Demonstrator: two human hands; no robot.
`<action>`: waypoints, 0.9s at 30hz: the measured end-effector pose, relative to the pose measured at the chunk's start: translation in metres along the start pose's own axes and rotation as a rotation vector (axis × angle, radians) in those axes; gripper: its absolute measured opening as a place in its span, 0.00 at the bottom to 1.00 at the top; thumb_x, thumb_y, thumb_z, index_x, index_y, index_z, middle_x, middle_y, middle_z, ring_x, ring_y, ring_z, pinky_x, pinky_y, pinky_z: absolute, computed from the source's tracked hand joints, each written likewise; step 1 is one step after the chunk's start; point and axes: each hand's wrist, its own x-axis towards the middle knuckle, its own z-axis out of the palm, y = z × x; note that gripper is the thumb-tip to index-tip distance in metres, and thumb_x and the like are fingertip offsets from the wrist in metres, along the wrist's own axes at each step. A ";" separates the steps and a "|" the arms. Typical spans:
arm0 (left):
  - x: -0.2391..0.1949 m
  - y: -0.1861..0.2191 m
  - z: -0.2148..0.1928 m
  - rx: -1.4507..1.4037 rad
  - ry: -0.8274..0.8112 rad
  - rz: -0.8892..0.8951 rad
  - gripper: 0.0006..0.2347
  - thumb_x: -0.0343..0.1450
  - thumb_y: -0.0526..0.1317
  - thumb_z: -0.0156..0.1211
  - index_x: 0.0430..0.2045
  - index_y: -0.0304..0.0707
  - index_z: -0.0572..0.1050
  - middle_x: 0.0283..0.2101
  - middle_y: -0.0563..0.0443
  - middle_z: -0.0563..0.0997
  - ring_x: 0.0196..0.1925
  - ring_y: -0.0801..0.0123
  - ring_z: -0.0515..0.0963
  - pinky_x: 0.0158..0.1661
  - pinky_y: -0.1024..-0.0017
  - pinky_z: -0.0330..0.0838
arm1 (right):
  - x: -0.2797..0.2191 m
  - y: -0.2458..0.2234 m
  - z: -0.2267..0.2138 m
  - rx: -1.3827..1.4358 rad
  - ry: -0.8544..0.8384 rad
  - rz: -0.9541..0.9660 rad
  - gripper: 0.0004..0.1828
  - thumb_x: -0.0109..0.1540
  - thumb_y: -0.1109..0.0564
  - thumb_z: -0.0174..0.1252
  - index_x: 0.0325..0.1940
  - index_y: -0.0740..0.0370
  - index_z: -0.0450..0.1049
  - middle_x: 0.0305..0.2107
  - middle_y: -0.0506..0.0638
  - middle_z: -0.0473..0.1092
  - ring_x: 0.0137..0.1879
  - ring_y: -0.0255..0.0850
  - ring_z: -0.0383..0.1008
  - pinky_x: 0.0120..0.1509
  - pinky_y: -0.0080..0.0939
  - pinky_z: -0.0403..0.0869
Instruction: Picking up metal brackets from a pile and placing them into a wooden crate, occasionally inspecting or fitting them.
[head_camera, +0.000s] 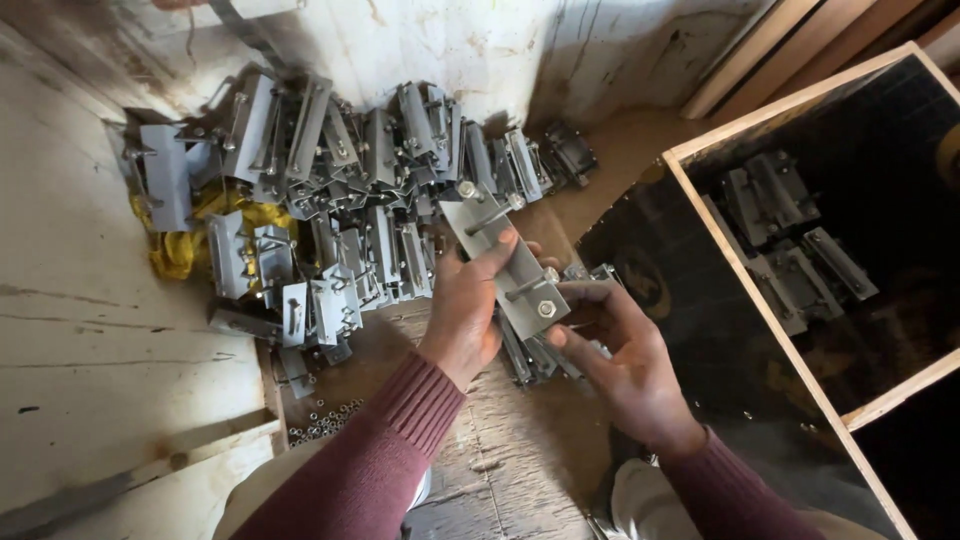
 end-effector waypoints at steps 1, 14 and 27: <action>0.003 -0.003 -0.002 0.003 0.000 -0.002 0.04 0.76 0.33 0.55 0.41 0.35 0.71 0.32 0.39 0.81 0.35 0.51 0.84 0.36 0.51 0.82 | 0.002 0.006 -0.001 0.002 0.002 0.001 0.25 0.57 0.50 0.66 0.54 0.63 0.73 0.46 0.51 0.76 0.49 0.38 0.78 0.54 0.37 0.80; -0.002 -0.002 -0.002 -0.011 0.064 -0.083 0.09 0.80 0.39 0.46 0.43 0.37 0.75 0.33 0.42 0.79 0.34 0.54 0.80 0.36 0.55 0.76 | 0.007 0.022 0.004 -0.315 -0.118 -0.130 0.13 0.62 0.52 0.63 0.47 0.59 0.76 0.37 0.47 0.75 0.42 0.36 0.74 0.44 0.35 0.74; 0.002 -0.012 -0.013 0.168 -0.333 0.237 0.12 0.73 0.43 0.58 0.44 0.35 0.72 0.29 0.43 0.82 0.31 0.58 0.84 0.43 0.55 0.81 | 0.013 0.042 -0.011 -0.286 -0.369 0.014 0.10 0.62 0.58 0.61 0.46 0.62 0.79 0.38 0.57 0.80 0.48 0.46 0.83 0.52 0.54 0.81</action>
